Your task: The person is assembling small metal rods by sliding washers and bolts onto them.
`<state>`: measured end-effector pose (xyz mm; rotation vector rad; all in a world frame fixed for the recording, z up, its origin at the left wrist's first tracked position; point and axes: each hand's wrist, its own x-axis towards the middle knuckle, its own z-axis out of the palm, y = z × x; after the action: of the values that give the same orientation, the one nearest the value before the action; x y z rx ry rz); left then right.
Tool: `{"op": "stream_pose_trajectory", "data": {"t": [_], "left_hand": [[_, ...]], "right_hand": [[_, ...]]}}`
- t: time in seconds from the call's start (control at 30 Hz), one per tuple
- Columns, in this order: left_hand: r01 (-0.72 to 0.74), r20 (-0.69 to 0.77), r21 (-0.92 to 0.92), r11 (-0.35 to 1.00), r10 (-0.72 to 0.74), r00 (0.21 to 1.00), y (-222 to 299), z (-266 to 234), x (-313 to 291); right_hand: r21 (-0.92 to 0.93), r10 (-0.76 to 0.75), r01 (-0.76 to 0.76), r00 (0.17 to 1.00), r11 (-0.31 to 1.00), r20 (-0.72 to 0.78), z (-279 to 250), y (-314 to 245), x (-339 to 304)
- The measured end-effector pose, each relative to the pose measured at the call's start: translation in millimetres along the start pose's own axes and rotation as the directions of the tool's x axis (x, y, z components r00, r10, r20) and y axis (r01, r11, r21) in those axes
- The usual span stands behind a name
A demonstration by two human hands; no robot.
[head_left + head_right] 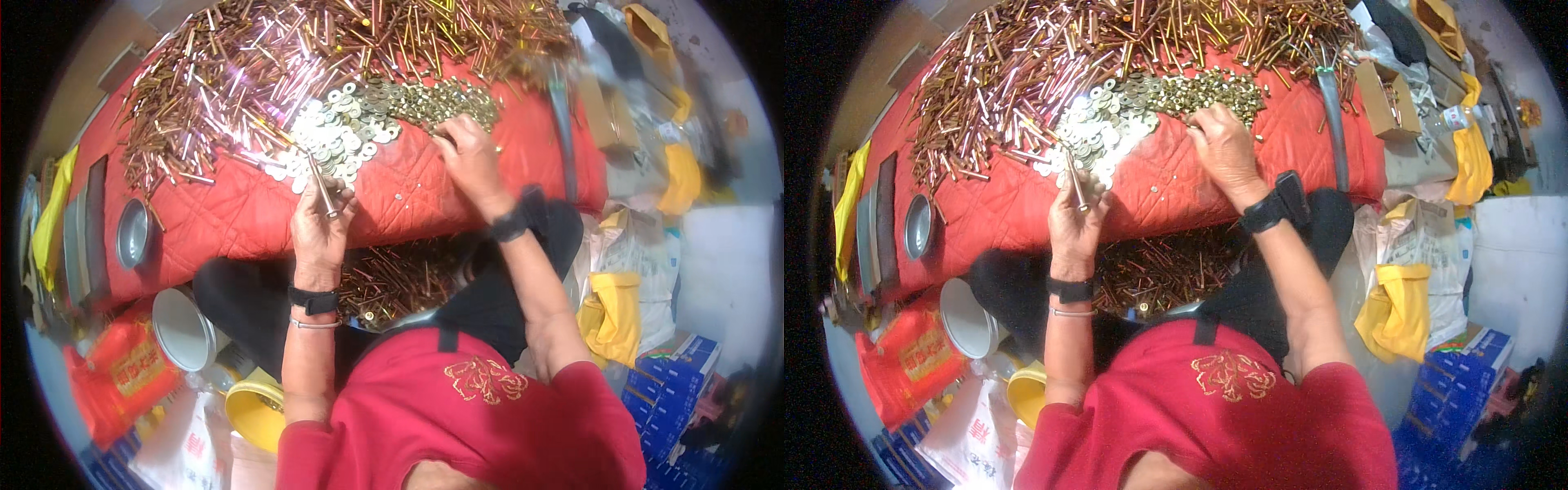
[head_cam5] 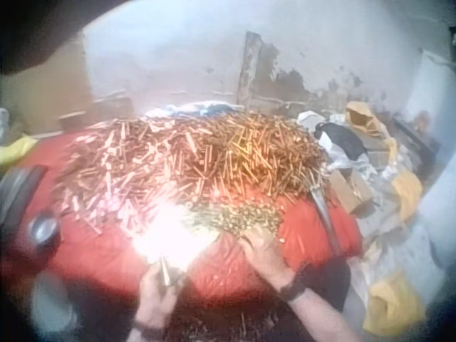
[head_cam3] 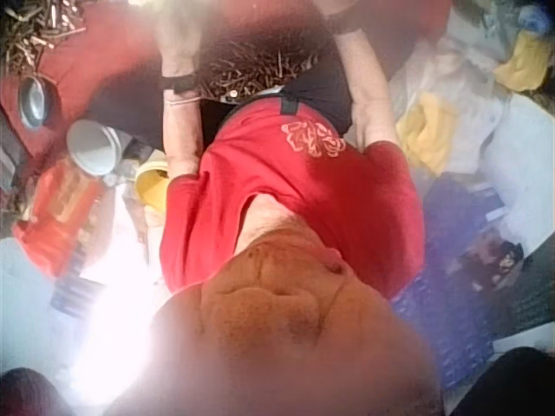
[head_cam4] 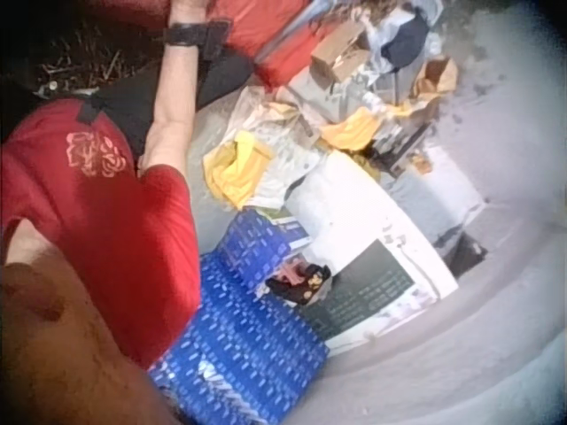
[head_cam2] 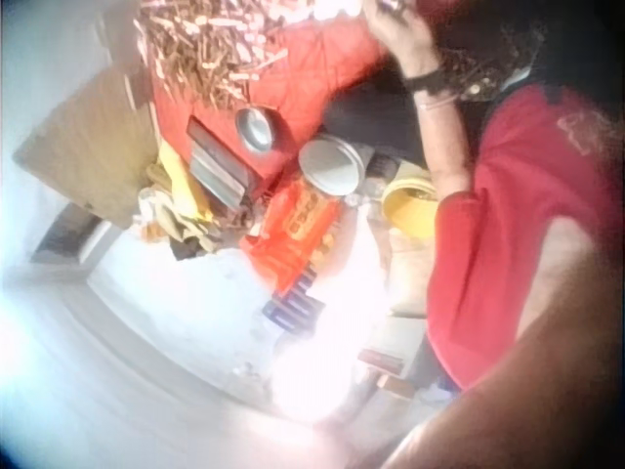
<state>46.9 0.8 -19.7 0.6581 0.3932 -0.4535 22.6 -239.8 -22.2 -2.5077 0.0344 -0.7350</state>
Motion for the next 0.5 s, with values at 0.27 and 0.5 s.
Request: {"op": "stream_pose_trajectory", "data": {"t": [0.27, 0.5], "left_hand": [[0.111, 0.138, 0.156, 0.981, -0.133, 0.981, -12.8, -25.0, -25.1], [-0.081, 0.161, 0.474, 0.877, 0.004, 0.987, -17.8, -13.4, -50.0]], "right_hand": [[-0.431, -0.214, 0.252, 0.967, 0.866, 0.136, 20.5, 8.9, 13.7], [0.341, -0.023, -0.039, 0.984, 0.939, 0.176, -2.4, -51.7, -11.3]]}}
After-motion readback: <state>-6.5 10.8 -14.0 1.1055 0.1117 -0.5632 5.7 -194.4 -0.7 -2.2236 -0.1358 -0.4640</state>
